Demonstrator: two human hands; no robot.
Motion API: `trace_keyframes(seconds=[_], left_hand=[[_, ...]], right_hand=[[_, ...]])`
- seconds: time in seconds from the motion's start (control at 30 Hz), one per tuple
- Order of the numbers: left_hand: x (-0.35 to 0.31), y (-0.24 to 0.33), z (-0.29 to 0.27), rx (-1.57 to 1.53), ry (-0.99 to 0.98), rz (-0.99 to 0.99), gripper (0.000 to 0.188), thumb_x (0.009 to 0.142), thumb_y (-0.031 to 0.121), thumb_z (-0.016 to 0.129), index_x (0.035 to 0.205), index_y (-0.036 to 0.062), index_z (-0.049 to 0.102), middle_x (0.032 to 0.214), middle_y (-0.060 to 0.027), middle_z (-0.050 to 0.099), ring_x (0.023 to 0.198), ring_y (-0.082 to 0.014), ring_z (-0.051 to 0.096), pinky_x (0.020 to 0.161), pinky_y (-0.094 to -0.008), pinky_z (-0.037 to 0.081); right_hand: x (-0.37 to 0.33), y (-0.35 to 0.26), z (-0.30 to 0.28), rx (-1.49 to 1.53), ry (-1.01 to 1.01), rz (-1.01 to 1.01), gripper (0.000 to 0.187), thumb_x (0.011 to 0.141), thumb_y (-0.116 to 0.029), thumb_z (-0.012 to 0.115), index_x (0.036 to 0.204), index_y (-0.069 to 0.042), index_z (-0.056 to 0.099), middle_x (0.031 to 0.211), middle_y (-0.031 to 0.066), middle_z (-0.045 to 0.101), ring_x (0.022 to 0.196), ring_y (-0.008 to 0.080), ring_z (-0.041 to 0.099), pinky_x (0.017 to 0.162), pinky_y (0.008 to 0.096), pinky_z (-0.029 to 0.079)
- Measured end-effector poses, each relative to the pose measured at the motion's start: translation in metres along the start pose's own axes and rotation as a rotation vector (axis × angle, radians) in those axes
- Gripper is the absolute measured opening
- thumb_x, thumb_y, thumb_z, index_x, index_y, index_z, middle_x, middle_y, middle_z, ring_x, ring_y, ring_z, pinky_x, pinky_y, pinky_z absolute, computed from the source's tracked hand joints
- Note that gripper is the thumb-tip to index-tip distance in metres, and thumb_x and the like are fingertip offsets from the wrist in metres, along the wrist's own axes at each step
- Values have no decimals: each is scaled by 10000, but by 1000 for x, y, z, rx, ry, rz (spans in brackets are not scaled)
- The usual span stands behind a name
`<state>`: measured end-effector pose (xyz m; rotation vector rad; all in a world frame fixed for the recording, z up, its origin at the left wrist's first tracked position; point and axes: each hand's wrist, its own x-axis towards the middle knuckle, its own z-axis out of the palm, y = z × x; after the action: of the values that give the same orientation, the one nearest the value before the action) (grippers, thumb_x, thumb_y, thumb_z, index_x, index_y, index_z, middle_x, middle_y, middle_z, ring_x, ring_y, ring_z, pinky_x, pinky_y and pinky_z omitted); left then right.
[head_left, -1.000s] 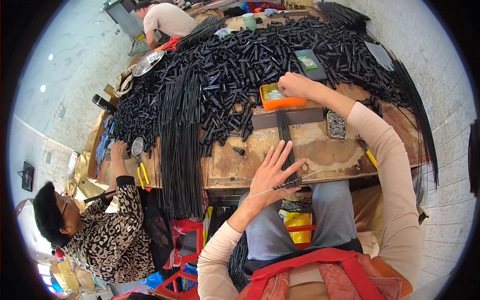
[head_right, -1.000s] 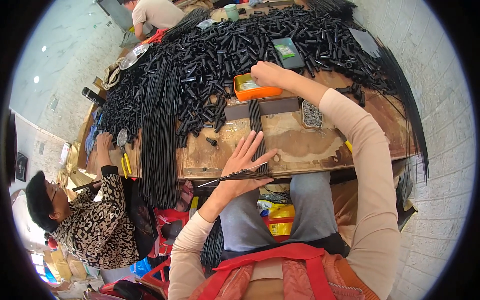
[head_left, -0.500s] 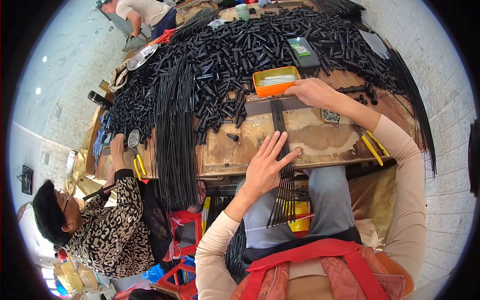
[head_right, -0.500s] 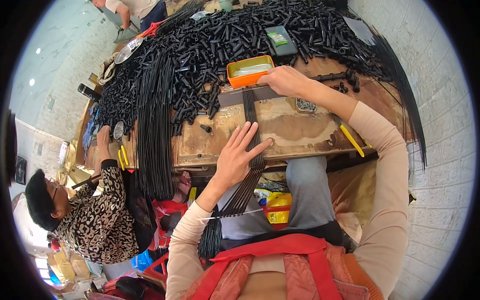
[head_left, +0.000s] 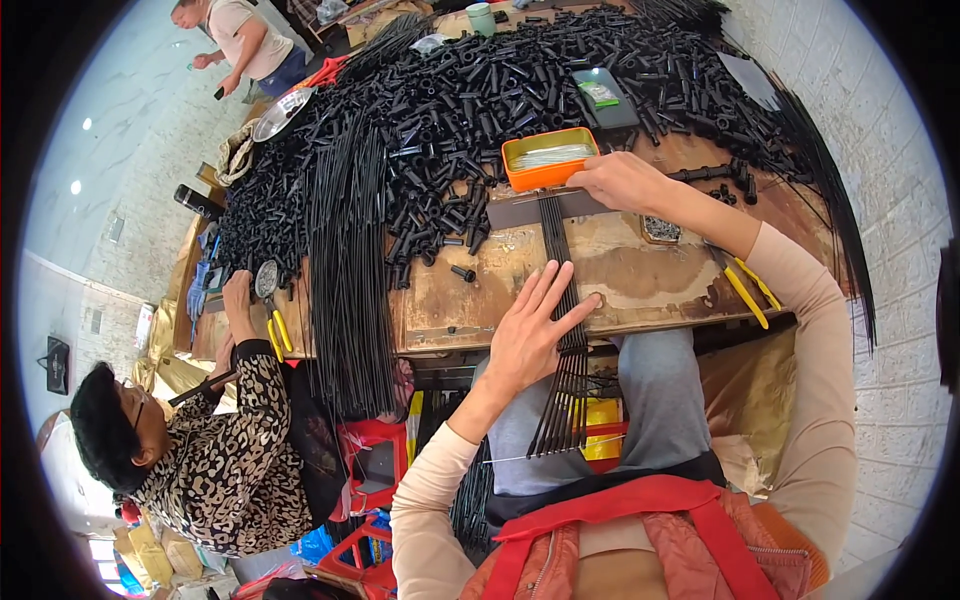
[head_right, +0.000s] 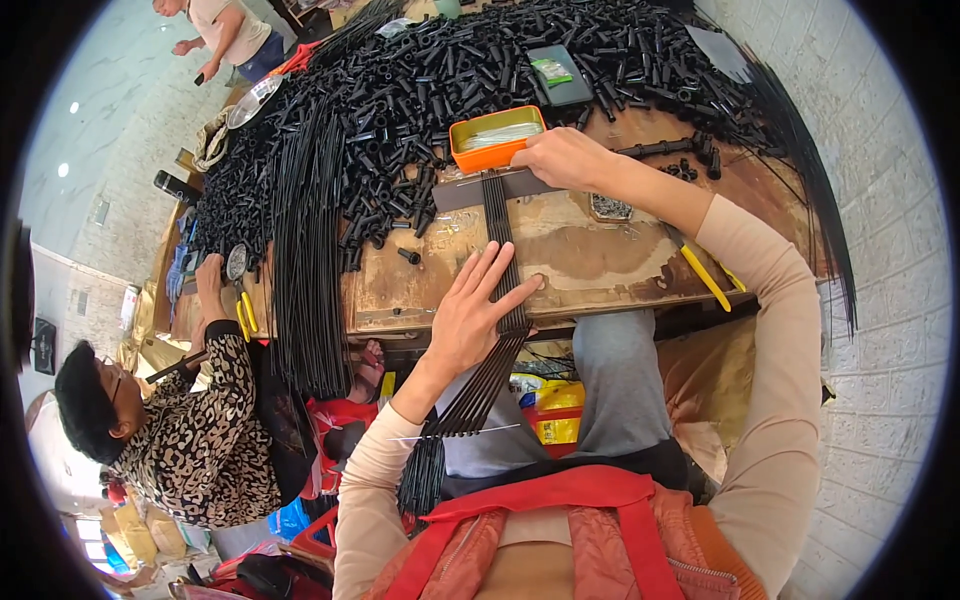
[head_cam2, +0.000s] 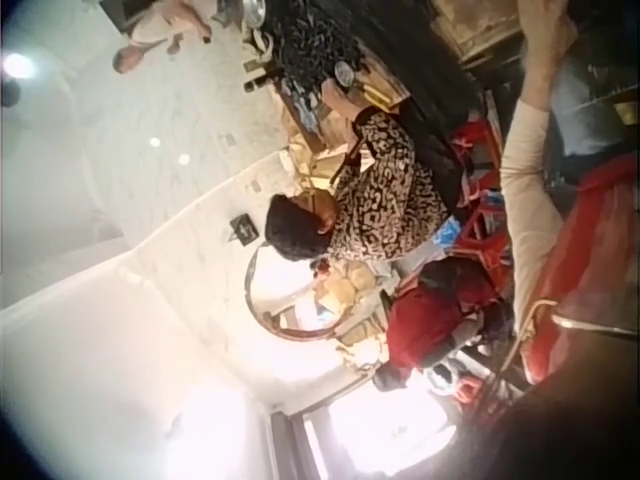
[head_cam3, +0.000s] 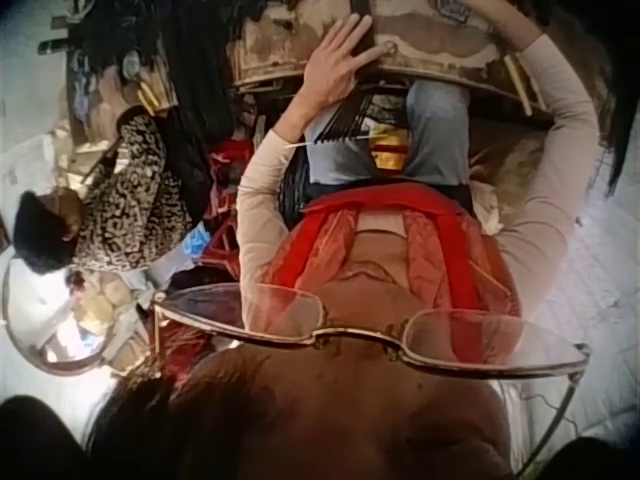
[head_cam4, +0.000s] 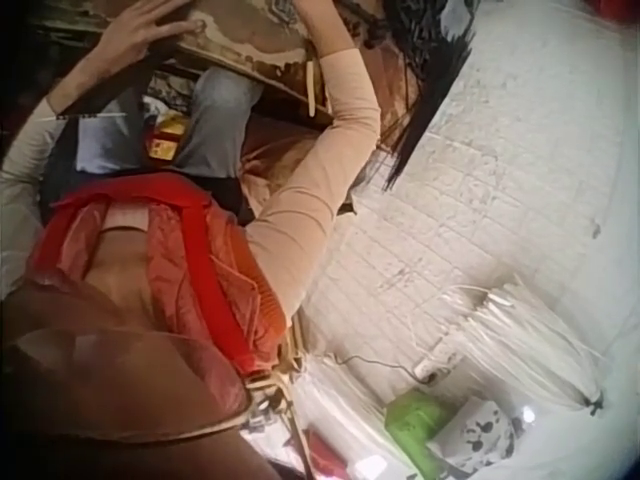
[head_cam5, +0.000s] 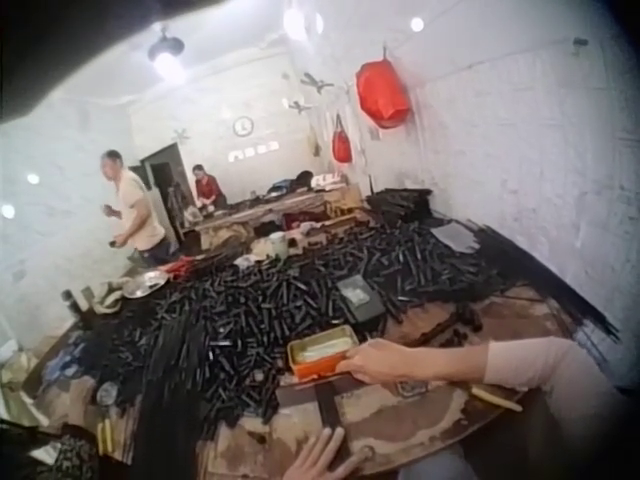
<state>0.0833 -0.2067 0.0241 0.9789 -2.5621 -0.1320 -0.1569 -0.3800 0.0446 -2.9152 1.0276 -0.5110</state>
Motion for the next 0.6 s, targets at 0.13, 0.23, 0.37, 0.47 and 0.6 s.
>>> trace_keyframes(seconds=[0.13,0.23,0.37,0.47,0.6], left_hand=[[0,0,1,-14,-1,-2,722,686,-6,562,1363,242,532,1495,-175,355,1398,-348,320,1147,-460,268],[-2,-1,1,-19,-4,-4,716,686,6,579,1361,241,532,1499,-176,349,1399,-349,318,1147,-459,268],[-1,0,-2,-27,-6,-7,698,696,26,600,1357,239,534,1500,-177,346,1402,-349,311,1148,-457,267],[0,1,-2,-26,-15,-7,695,702,36,612,1362,238,527,1507,-176,335,1407,-346,302,1152,-453,262],[1,0,1,-32,-23,-4,716,706,42,629,1380,248,506,1522,-177,304,1413,-366,280,1155,-474,245]], right_hand=[[4,0,4,10,42,-22,166,798,-47,589,940,-59,673,805,149,640,748,355,645,657,441,521],[11,1,7,56,19,-20,128,818,-51,611,935,-36,659,846,141,644,799,348,641,701,428,519],[24,4,10,235,2,7,63,821,-53,625,867,-11,632,852,146,646,845,338,637,733,403,506],[26,2,11,247,30,-48,93,838,-37,616,925,-6,617,834,144,638,823,331,631,730,385,504],[31,-11,8,356,64,-2,202,851,-16,602,1053,-28,599,888,137,638,824,303,631,739,361,505]])
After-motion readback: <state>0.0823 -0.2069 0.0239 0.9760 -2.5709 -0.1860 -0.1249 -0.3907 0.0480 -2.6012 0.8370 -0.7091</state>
